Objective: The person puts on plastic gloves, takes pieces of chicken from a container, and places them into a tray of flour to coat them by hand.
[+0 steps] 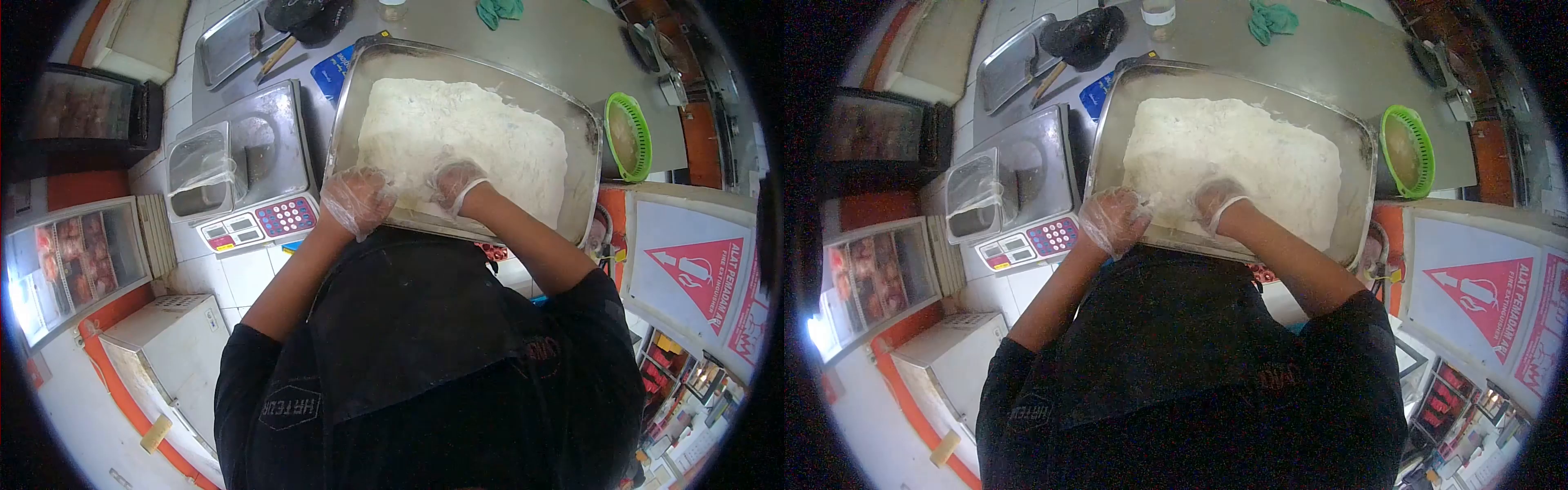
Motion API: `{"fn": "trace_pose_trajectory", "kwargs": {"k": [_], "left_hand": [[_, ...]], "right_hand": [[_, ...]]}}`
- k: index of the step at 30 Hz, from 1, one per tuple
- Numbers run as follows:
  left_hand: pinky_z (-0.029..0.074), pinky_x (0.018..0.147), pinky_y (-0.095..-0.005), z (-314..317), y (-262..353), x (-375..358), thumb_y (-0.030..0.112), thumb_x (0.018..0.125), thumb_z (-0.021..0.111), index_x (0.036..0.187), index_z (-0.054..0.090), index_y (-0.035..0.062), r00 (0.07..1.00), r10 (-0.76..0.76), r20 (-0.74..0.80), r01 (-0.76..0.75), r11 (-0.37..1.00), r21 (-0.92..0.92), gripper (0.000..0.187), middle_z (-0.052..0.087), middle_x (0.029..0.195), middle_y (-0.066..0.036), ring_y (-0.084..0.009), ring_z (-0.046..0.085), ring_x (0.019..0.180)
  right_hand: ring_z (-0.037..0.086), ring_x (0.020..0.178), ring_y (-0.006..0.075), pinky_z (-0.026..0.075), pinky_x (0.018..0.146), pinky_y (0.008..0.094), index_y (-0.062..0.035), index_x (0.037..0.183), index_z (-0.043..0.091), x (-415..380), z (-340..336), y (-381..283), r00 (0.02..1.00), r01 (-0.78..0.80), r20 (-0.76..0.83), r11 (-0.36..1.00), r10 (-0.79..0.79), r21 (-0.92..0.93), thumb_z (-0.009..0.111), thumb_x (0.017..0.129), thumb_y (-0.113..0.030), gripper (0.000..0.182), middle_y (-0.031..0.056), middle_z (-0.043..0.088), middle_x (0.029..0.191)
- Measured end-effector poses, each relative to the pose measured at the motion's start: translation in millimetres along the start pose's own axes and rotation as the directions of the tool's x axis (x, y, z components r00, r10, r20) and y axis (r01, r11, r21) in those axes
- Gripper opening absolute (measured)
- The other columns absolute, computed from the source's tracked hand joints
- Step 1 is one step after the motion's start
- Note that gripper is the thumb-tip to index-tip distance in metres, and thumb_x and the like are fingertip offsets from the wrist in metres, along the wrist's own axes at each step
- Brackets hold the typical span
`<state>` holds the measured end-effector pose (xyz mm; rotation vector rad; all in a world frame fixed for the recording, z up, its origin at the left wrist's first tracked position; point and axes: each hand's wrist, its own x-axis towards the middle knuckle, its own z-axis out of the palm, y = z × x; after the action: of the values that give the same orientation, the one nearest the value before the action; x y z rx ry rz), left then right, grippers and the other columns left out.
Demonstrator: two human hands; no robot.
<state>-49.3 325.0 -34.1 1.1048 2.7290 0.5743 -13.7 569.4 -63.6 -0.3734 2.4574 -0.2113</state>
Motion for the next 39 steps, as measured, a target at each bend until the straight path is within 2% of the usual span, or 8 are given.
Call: {"fn": "trace_pose_trajectory", "kwargs": {"k": [9, 18, 22, 24, 27, 33, 36, 39], "left_hand": [[0.053, 0.075, -0.0474, -2, 1, -1, 0.037, 0.086, 0.058, 0.094, 0.067, 0.0105, 1.0, -0.01, 0.028, 0.009, 1.0, 0.023, 0.029, 0.067, 0.092, -0.013, -0.0352, 0.066, 0.084], [0.052, 0.075, -0.0482, 4, -3, -1, 0.036, 0.087, 0.057, 0.093, 0.067, 0.0094, 0.999, 0.035, -0.033, -0.035, 0.999, -0.01, 0.029, 0.067, 0.09, -0.014, -0.0351, 0.066, 0.084], [0.052, 0.076, -0.0481, 7, -7, -3, 0.037, 0.087, 0.057, 0.095, 0.066, 0.0096, 0.999, 0.054, -0.007, -0.054, 0.998, 0.025, 0.029, 0.067, 0.091, -0.014, -0.035, 0.066, 0.084], [0.053, 0.076, -0.048, 10, -8, -3, 0.037, 0.087, 0.056, 0.097, 0.066, 0.01, 0.998, 0.057, -0.006, -0.057, 0.998, 0.017, 0.03, 0.067, 0.092, -0.014, -0.0348, 0.066, 0.085], [0.054, 0.073, -0.0467, 4, -4, -4, 0.031, 0.081, 0.066, 0.095, 0.068, 0.0107, 0.999, 0.017, -0.042, -0.016, 1.0, 0.007, 0.024, 0.067, 0.092, -0.011, -0.0332, 0.065, 0.086], [0.054, 0.075, -0.0477, 7, -7, -1, 0.032, 0.082, 0.066, 0.098, 0.068, 0.0099, 1.0, 0.006, 0.017, -0.006, 1.0, -0.014, 0.028, 0.068, 0.092, -0.014, -0.0349, 0.065, 0.085], [0.054, 0.075, -0.0474, 0, -3, -1, 0.031, 0.082, 0.065, 0.098, 0.068, 0.0096, 0.999, 0.033, -0.023, -0.033, 0.999, -0.018, 0.027, 0.068, 0.091, -0.013, -0.0349, 0.066, 0.084], [0.054, 0.074, -0.0472, 4, -5, -1, 0.031, 0.081, 0.066, 0.096, 0.068, 0.0096, 1.0, 0.025, 0.006, -0.025, 1.0, 0.006, 0.026, 0.068, 0.091, -0.013, -0.0347, 0.066, 0.084]], "right_hand": [[0.065, 0.093, 0.0378, 0.051, 0.084, 0.045, -0.0082, 0.099, 0.066, 5, -26, 77, 0.89, -0.227, -0.398, 0.973, 0.224, 0.038, 0.055, 0.089, -0.035, 0.03, 0.0213, 0.067, 0.099], [0.064, 0.101, 0.0354, 0.05, 0.09, 0.0432, -0.007, 0.111, 0.064, 16, -23, 50, 0.984, -0.117, -0.141, 0.992, 0.11, -0.043, 0.05, 0.092, -0.025, 0.029, 0.0193, 0.068, 0.107], [0.064, 0.098, 0.0358, 0.049, 0.088, 0.0442, -0.0054, 0.112, 0.063, 38, 29, 89, 0.931, -0.102, -0.363, 0.972, 0.017, -0.214, 0.051, 0.092, -0.028, 0.032, 0.0203, 0.068, 0.103], [0.064, 0.093, 0.0366, 0.05, 0.085, 0.0451, -0.0039, 0.107, 0.064, 18, -16, 73, 0.984, -0.137, -0.121, 0.988, 0.129, -0.066, 0.055, 0.089, -0.033, 0.035, 0.0207, 0.068, 0.098], [0.064, 0.089, 0.0378, 0.05, 0.081, 0.0459, -0.0029, 0.099, 0.066, 1, -17, 85, 0.927, -0.04, -0.328, 0.918, 0.181, 0.394, 0.058, 0.087, -0.036, 0.036, 0.021, 0.067, 0.093], [0.063, 0.093, 0.0387, 0.05, 0.084, 0.0465, -0.007, 0.104, 0.066, -53, -9, 103, 0.935, -0.166, -0.282, 0.969, 0.213, 0.182, 0.059, 0.086, -0.038, 0.036, 0.0207, 0.067, 0.096], [0.06, 0.107, 0.0356, 0.047, 0.093, 0.0444, -0.0088, 0.108, 0.067, -89, 7, 146, 0.861, -0.302, -0.441, 0.952, 0.255, -0.04, 0.059, 0.088, -0.041, 0.039, 0.0191, 0.065, 0.109], [0.057, 0.114, 0.0343, 0.045, 0.096, 0.0431, -0.0086, 0.114, 0.065, -135, -30, 196, 0.631, -0.522, -0.496, 0.799, 0.597, 0.298, 0.057, 0.091, -0.044, 0.043, 0.0182, 0.064, 0.117]]}}
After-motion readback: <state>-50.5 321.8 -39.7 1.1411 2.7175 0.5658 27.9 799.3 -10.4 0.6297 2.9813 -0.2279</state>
